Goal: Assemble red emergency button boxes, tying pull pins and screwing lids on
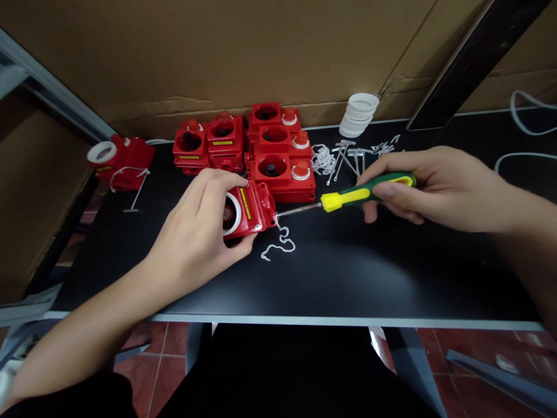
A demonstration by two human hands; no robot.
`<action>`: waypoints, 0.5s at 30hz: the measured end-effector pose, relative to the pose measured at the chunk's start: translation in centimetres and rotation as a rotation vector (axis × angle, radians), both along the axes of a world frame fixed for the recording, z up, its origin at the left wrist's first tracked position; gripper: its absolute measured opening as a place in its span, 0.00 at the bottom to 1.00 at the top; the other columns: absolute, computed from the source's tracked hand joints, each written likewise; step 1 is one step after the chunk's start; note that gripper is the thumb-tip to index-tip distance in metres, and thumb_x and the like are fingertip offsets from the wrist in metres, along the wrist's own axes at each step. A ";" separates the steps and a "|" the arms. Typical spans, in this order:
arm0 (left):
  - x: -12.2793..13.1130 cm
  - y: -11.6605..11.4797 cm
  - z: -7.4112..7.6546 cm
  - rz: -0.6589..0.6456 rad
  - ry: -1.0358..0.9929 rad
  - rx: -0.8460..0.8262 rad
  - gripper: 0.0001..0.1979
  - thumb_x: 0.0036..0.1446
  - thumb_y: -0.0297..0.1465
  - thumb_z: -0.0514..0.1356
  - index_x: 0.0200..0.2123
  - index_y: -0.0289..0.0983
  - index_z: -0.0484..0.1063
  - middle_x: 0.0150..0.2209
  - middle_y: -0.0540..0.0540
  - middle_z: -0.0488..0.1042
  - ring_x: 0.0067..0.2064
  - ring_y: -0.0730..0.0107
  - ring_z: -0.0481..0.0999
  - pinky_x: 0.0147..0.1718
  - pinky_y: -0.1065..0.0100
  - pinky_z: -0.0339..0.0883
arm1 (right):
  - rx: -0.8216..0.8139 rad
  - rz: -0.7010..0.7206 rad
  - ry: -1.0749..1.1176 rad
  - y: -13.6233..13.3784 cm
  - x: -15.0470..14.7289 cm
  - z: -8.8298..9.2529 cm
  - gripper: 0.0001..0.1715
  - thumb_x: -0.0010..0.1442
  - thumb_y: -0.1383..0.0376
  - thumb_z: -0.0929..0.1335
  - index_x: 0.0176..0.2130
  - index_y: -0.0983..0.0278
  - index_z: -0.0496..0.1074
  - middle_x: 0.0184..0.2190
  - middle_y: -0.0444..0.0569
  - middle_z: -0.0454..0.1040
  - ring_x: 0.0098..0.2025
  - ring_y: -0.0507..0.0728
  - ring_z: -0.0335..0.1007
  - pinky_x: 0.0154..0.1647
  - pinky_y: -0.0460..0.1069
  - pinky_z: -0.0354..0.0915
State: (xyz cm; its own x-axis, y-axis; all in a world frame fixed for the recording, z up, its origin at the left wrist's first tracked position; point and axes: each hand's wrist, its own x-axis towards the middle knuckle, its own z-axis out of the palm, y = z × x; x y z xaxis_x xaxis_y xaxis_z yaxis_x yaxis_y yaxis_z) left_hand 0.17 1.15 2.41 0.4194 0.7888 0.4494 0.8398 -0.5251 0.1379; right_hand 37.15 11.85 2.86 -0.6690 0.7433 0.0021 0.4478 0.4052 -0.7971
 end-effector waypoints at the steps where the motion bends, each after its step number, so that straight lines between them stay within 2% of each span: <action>1: 0.0 0.0 0.0 0.000 -0.001 -0.001 0.28 0.69 0.33 0.71 0.67 0.45 0.65 0.60 0.39 0.79 0.63 0.47 0.84 0.60 0.49 0.86 | 0.004 -0.004 0.000 -0.1 -0.1 0.0 0.27 0.78 0.39 0.70 0.47 0.59 0.80 0.27 0.46 0.84 0.15 0.50 0.61 0.17 0.49 0.58; 3: 0.1 0.0 0.1 0.009 -0.006 -0.020 0.28 0.69 0.32 0.71 0.67 0.46 0.65 0.61 0.39 0.79 0.64 0.46 0.84 0.61 0.49 0.85 | 0.050 -0.001 0.003 -0.1 -0.2 -0.1 0.31 0.80 0.37 0.67 0.47 0.59 0.81 0.24 0.45 0.80 0.18 0.51 0.64 0.21 0.49 0.59; 5: 0.1 0.0 0.1 0.007 -0.009 -0.030 0.28 0.70 0.32 0.70 0.67 0.46 0.65 0.61 0.38 0.79 0.64 0.45 0.84 0.61 0.47 0.85 | 0.088 -0.003 0.025 -0.2 -0.3 -0.1 0.27 0.77 0.39 0.71 0.52 0.57 0.79 0.29 0.45 0.80 0.25 0.54 0.72 0.26 0.49 0.65; 8: 0.0 0.1 0.1 -0.004 -0.009 -0.020 0.27 0.71 0.33 0.69 0.68 0.46 0.64 0.60 0.38 0.79 0.63 0.43 0.84 0.59 0.44 0.86 | 0.110 0.003 0.065 -0.1 -0.1 -0.2 0.22 0.66 0.51 0.78 0.54 0.53 0.72 0.40 0.45 0.82 0.35 0.57 0.80 0.32 0.50 0.73; 11: -0.2 0.3 0.1 -0.017 -0.006 -0.007 0.29 0.70 0.35 0.71 0.68 0.47 0.64 0.60 0.38 0.79 0.63 0.42 0.84 0.58 0.42 0.87 | 0.149 0.043 0.057 0.1 0.2 -0.2 0.19 0.63 0.59 0.77 0.49 0.52 0.69 0.39 0.42 0.78 0.32 0.57 0.77 0.31 0.51 0.73; 15: -0.2 0.3 0.2 -0.001 -0.004 -0.012 0.28 0.71 0.34 0.70 0.68 0.49 0.64 0.61 0.39 0.79 0.63 0.43 0.84 0.58 0.41 0.86 | 0.133 0.027 0.080 0.1 0.4 0.0 0.16 0.64 0.56 0.77 0.48 0.53 0.73 0.35 0.43 0.79 0.30 0.57 0.76 0.27 0.51 0.71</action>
State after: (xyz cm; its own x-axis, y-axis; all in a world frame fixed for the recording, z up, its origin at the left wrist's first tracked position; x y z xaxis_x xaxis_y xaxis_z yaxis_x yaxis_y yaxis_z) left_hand -0.01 1.41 2.57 0.4182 0.7938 0.4416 0.8388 -0.5240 0.1475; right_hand 37.53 11.92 2.82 -0.6825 0.7146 0.1535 0.3727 0.5210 -0.7679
